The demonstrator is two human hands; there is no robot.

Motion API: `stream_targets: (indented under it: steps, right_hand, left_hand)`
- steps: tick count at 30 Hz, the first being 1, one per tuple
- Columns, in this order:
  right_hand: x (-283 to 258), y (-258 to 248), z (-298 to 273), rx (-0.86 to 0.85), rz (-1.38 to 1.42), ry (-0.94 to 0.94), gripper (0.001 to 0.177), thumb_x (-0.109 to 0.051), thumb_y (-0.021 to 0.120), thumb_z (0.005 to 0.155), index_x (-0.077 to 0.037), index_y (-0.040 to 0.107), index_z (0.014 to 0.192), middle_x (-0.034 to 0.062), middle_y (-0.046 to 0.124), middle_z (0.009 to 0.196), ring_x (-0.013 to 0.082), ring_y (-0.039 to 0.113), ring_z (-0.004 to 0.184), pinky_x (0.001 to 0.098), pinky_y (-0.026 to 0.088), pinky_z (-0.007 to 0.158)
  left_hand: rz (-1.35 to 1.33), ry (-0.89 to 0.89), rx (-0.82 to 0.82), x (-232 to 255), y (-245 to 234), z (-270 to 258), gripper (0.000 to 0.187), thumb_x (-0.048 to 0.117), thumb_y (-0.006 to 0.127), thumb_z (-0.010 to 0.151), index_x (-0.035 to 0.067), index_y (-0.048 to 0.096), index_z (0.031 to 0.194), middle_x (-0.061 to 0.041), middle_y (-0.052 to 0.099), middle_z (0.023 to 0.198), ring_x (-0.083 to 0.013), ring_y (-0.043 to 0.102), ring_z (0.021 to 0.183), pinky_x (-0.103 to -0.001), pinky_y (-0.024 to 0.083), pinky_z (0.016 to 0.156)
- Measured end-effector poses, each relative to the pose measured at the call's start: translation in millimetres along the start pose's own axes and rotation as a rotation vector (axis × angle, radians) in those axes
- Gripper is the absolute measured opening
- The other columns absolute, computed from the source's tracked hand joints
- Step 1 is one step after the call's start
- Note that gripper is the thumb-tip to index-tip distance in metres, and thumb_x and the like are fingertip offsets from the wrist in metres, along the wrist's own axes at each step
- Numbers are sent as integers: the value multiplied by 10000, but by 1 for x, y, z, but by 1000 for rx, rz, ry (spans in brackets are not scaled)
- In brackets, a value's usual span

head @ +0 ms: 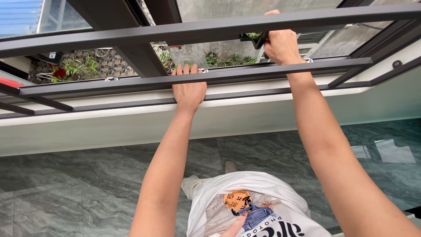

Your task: The person wipes the window frame and sill with a green cloth. They move along the frame, cleaning different sections methodically from left to right and back again.

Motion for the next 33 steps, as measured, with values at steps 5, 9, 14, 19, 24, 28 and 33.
stream_targets:
  steps: [5,9,14,19,24,28,33]
  right_hand:
    - [5,3,-18,197,-34,98,202,19,650,825,-31,780,971,166,751,955,387,657,794,463,554,641]
    - [42,1,-42,331,-125,251,251,38,645,813,-6,769,1027,205,721,1028,396,636,960,499,581,715]
    - [93,-2,-64,399,-149,486,183,85,599,834,11,734,935,220,595,1116,373,611,1007,472,601,687]
    - [136,15,-78,477,-147,755,313,57,611,803,-26,708,1089,200,497,1332,402,663,1036,481,609,751]
    - [109,9,-70,449,-74,543,811,108,538,772,-127,649,1540,326,510,1410,533,630,1208,513,592,1001]
    - [62,-18,-54,428,-56,402,582,91,616,932,-73,656,1489,266,662,1313,458,652,1151,508,558,982]
    - [11,-27,-34,235,-93,12,596,68,666,895,-190,730,1429,93,631,1357,259,688,760,395,589,608]
  left_hand:
    - [-27,-71,-203,-6,19,3,383,298,556,1051,38,696,1295,-204,691,1349,-443,580,1319,-551,356,1162]
    - [-46,-125,-307,-7,26,6,437,296,543,1030,53,660,1374,-206,683,1339,-458,559,1318,-575,305,1180]
    - [27,-138,-234,5,27,18,477,414,573,1044,39,642,1330,-210,670,1205,-410,626,1000,-637,342,1104]
    - [14,-239,-360,13,26,32,777,460,551,1110,-12,261,1656,-343,288,1645,-441,605,1288,-768,267,1181]
    - [95,-155,-220,22,34,33,766,473,606,1137,53,266,1680,-238,201,1728,-453,295,1587,-750,401,1124]
    - [-18,-137,-205,33,41,42,603,482,559,1111,78,490,1554,-224,378,1651,-449,323,1547,-720,411,1090]
    - [81,-107,-278,39,31,51,933,491,651,1135,110,108,1791,-252,-37,1795,-347,562,1500,-529,575,911]
Point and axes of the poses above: each hand's wrist, its own z-axis towards the middle knuckle, its own y-axis out of the palm, x = y × z, the point moved 1 cm from there along z, towards the middle knuckle
